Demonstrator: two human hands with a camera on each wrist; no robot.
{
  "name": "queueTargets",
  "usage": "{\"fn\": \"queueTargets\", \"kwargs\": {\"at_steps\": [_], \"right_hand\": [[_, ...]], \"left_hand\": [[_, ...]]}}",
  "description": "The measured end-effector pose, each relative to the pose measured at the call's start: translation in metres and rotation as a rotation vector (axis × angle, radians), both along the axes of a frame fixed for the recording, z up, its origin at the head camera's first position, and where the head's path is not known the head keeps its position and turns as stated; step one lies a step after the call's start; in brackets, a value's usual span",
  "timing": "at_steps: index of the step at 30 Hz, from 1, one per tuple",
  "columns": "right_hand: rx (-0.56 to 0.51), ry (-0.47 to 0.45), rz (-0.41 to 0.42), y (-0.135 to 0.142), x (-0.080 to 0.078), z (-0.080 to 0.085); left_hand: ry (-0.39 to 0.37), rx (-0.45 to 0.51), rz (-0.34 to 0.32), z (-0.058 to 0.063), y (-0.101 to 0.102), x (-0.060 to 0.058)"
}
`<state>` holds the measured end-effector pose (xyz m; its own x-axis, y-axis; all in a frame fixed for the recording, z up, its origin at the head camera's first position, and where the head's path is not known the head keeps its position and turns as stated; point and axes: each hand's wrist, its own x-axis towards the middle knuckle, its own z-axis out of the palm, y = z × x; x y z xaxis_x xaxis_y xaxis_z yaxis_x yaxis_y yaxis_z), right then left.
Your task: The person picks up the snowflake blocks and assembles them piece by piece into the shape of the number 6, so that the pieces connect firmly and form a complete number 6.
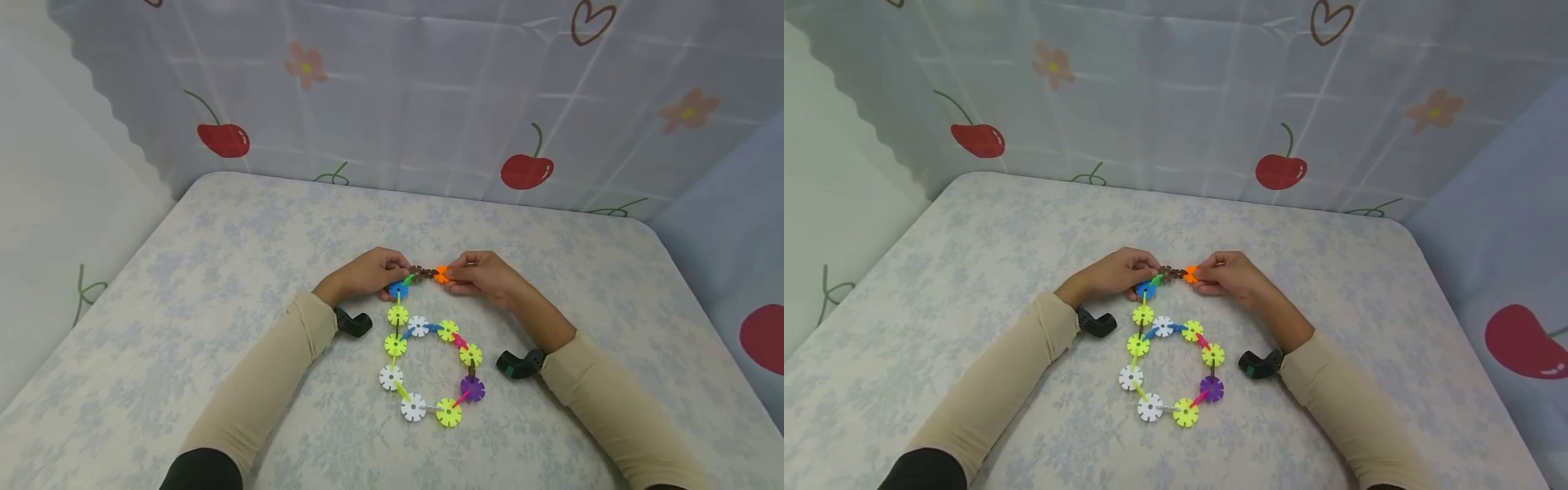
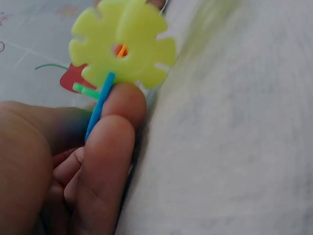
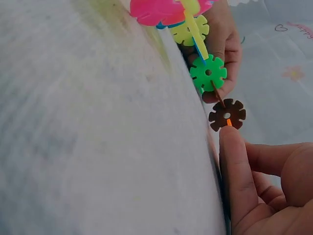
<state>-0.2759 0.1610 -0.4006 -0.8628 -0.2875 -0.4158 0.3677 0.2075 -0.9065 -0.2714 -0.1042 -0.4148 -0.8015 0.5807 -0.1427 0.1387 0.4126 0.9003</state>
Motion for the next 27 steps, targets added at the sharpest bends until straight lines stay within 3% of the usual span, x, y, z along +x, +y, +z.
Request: {"fn": "queueTargets", "kwargs": {"at_steps": [18,27], "right_hand": [[0.030,0.049,0.027,0.000,0.001,-0.002],[0.104,0.141,0.146,0.007,0.002,0.002]], "left_hand": [[-0.006,-0.030,0.019,0.003,0.005,-0.001],[-0.073,-0.030,0.053,0.011,-0.003,0.008]]}}
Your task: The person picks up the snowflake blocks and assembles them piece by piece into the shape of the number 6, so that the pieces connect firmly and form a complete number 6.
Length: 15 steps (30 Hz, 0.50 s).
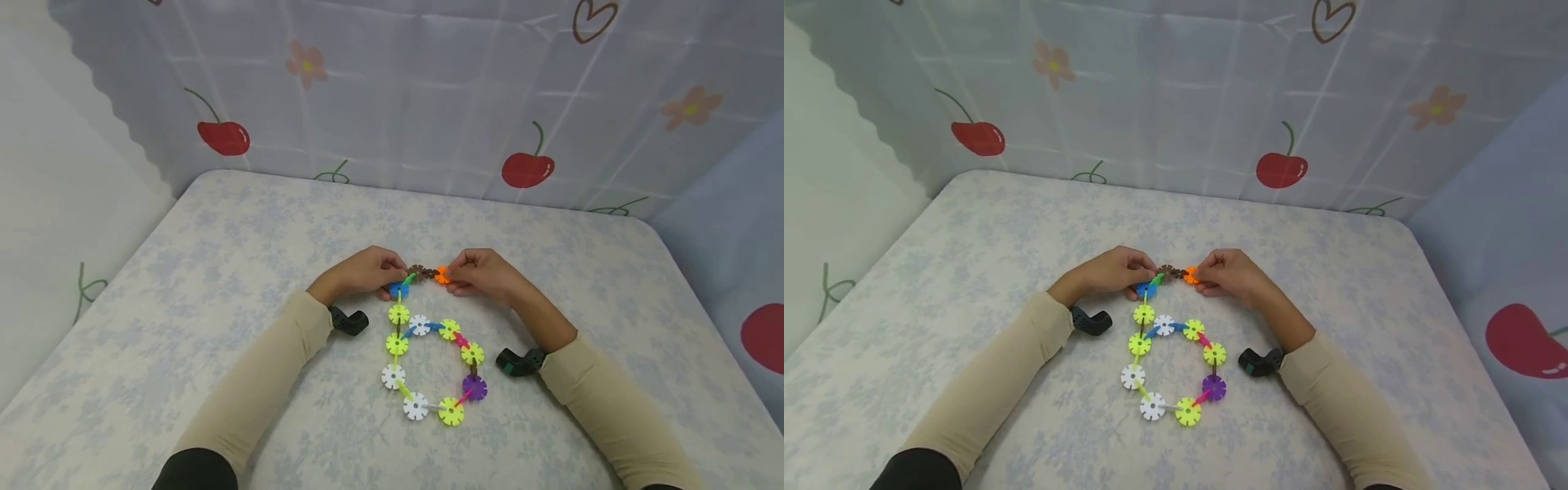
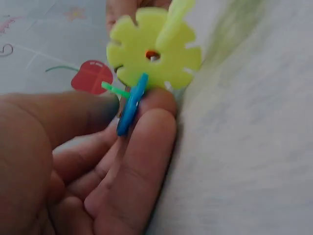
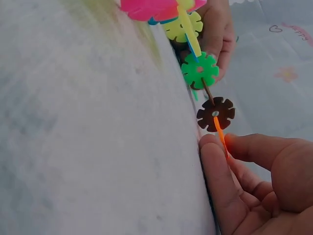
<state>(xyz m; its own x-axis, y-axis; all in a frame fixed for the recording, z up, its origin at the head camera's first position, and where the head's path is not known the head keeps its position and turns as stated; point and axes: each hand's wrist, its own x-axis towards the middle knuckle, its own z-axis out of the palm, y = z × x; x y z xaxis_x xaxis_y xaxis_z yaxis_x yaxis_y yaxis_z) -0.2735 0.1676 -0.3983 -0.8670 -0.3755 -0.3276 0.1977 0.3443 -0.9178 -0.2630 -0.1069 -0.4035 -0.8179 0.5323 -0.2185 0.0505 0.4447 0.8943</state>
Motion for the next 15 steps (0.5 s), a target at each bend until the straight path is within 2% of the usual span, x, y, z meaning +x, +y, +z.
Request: {"fn": "queueTargets", "kwargs": {"at_steps": [3,6,8,11,15], "right_hand": [[0.119,0.061,0.048,0.003,-0.002,0.007],[0.255,0.136,0.072,0.005,-0.011,0.017],[0.309,0.199,0.086,0.003,-0.019,0.023],[0.304,0.290,0.130,-0.007,-0.034,0.033],[0.240,0.335,0.246,-0.033,-0.053,0.043]], "left_hand": [[-0.032,0.032,0.040,0.003,-0.004,0.009],[-0.053,0.069,0.095,0.001,-0.007,0.020],[-0.067,0.100,0.127,-0.002,-0.009,0.026],[-0.065,0.127,0.155,-0.006,-0.010,0.032],[-0.073,0.160,0.172,-0.009,-0.010,0.034]]}}
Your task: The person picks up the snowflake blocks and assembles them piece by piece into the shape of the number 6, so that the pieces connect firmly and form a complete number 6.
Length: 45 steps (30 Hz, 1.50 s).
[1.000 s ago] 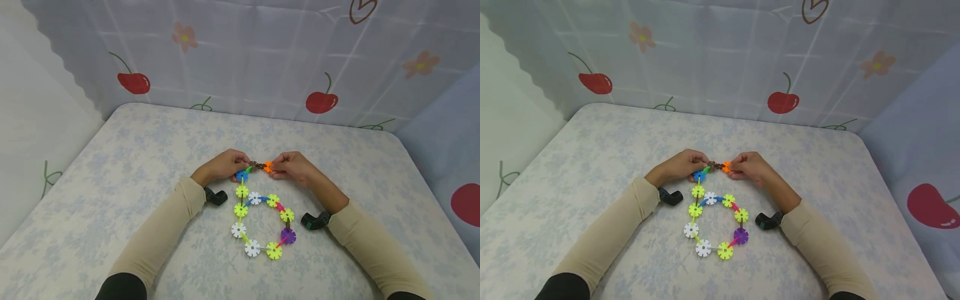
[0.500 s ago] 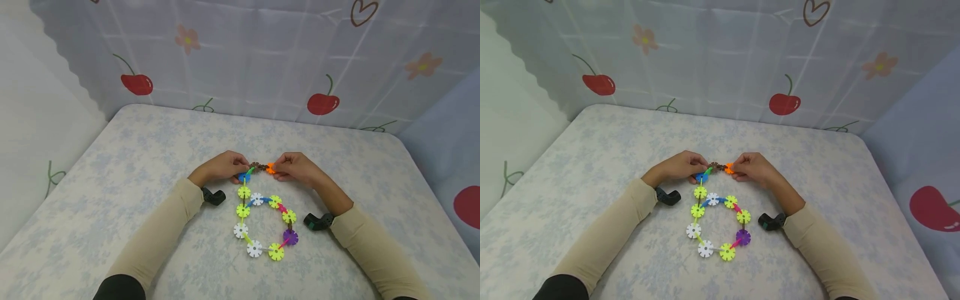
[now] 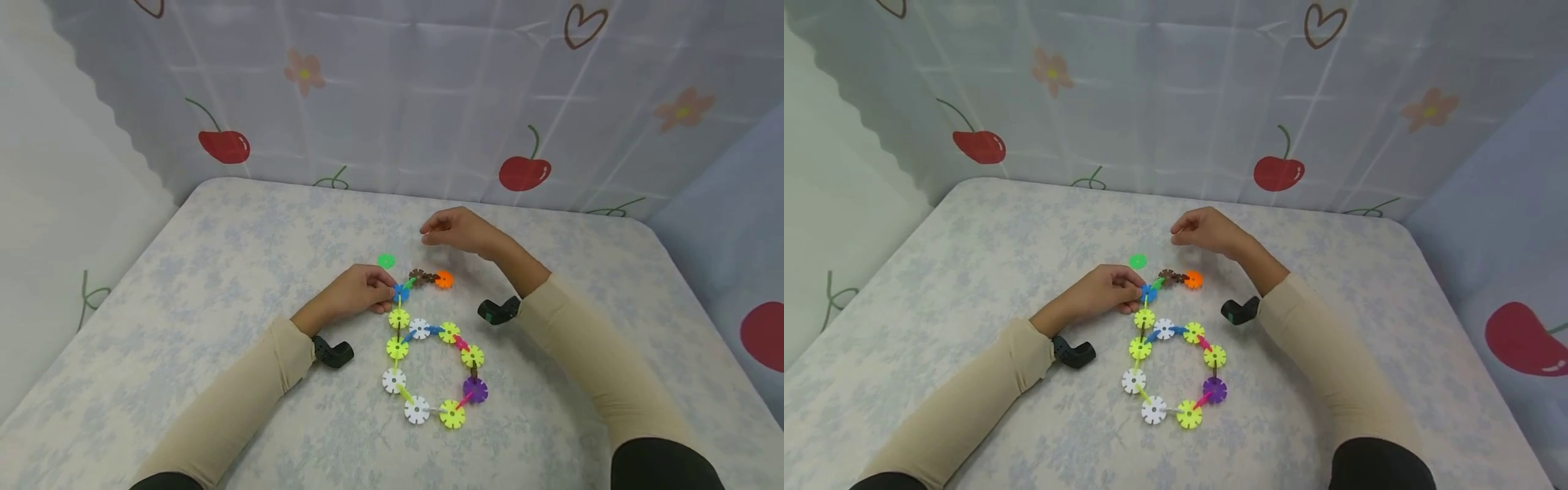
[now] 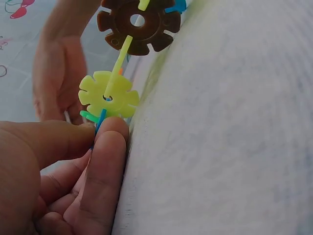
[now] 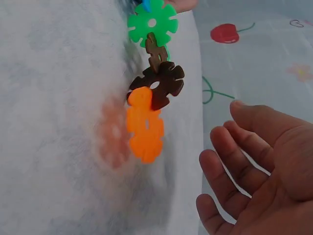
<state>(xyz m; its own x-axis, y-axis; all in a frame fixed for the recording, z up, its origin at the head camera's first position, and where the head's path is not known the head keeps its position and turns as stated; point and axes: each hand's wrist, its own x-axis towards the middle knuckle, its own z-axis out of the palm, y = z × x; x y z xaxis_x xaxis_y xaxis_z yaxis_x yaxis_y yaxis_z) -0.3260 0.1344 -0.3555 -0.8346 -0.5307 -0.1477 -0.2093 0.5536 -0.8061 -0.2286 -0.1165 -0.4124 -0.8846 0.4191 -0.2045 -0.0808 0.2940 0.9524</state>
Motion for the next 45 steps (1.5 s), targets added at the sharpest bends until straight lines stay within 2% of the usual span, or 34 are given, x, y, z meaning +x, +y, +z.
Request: {"fn": "queueTargets", "kwargs": {"at_steps": [3,7,10,15,25,31,37,40,45], "right_hand": [[0.030,-0.001,0.103,-0.025,-0.010,0.001],[0.128,-0.027,0.193,-0.053,-0.013,-0.003],[0.197,-0.032,0.192,-0.065,-0.009,-0.006],[0.272,0.022,0.177,-0.074,-0.004,-0.006],[0.282,0.048,0.179,-0.078,-0.005,-0.012],[0.166,-0.027,0.131,-0.066,-0.007,-0.010],[-0.028,-0.157,-0.028,-0.038,-0.009,-0.004],[-0.112,-0.194,-0.098,-0.016,-0.006,-0.003],[-0.109,-0.199,-0.154,0.025,0.005,-0.010]], "left_hand": [[0.000,0.007,-0.005,-0.001,0.000,0.000],[0.013,0.016,-0.022,-0.001,0.000,0.000],[0.019,0.025,-0.031,0.000,0.001,0.001],[0.013,0.023,-0.020,0.000,-0.001,0.001],[0.012,0.023,-0.015,-0.002,-0.002,0.001],[0.022,0.025,-0.023,-0.002,-0.001,0.001],[0.014,0.015,-0.005,-0.003,-0.001,0.000],[0.017,0.024,-0.009,-0.004,0.000,0.000],[0.023,0.042,-0.016,-0.005,0.001,0.000]]}}
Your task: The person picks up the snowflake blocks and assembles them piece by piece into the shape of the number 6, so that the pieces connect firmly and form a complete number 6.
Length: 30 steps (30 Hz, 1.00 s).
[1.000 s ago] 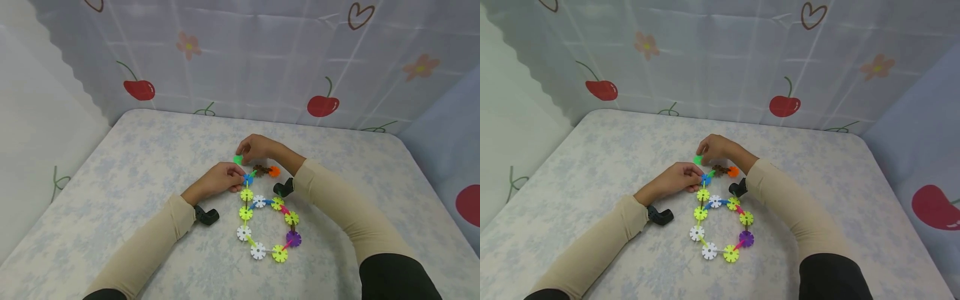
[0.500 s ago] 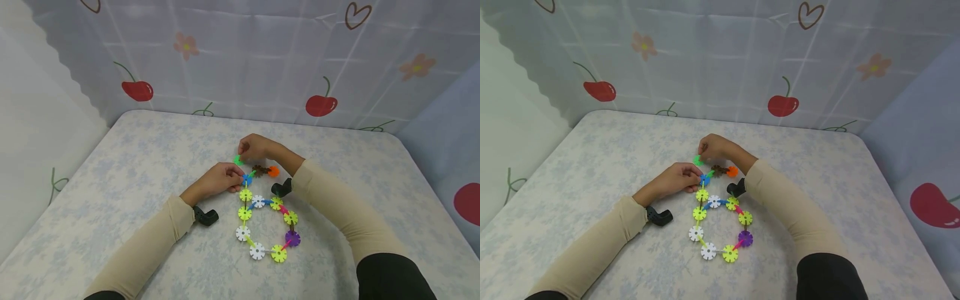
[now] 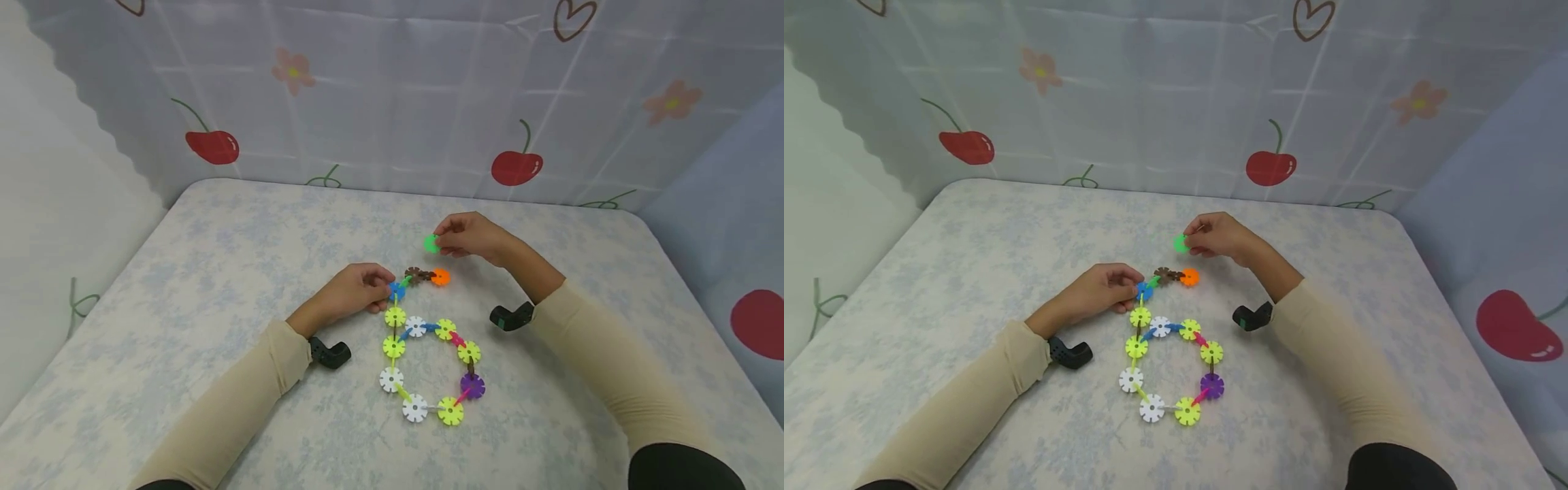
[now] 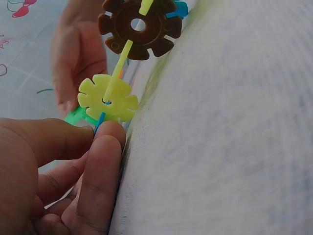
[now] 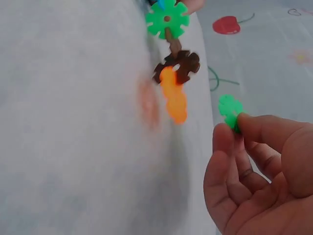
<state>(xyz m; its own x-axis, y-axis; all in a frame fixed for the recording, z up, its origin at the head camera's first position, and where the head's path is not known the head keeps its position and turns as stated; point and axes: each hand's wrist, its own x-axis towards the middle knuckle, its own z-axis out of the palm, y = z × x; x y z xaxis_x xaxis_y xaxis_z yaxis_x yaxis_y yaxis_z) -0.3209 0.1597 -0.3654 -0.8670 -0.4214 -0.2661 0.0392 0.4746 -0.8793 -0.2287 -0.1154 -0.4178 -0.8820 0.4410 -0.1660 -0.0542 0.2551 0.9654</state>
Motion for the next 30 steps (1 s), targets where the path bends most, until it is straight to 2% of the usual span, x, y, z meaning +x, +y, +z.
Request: {"fn": "queueTargets", "kwargs": {"at_steps": [5,9,13,20,27,30], "right_hand": [[0.029,0.008,0.000,0.034,0.019,-0.013],[0.039,0.070,0.037,0.051,0.036,-0.024],[0.053,0.142,0.078,0.056,0.048,-0.028],[0.080,0.292,0.100,0.049,0.053,-0.028],[0.170,0.447,0.100,0.040,0.055,-0.028],[0.176,0.488,0.121,0.038,0.055,-0.029]], "left_hand": [[0.012,0.000,-0.003,-0.001,0.001,0.000],[0.035,0.001,-0.017,0.000,0.001,0.000],[0.065,-0.016,-0.030,0.003,0.003,0.001],[0.075,-0.072,-0.049,0.006,0.005,0.000],[0.106,-0.104,-0.079,0.006,0.006,-0.001],[0.106,-0.112,-0.082,0.007,0.006,-0.001]]}}
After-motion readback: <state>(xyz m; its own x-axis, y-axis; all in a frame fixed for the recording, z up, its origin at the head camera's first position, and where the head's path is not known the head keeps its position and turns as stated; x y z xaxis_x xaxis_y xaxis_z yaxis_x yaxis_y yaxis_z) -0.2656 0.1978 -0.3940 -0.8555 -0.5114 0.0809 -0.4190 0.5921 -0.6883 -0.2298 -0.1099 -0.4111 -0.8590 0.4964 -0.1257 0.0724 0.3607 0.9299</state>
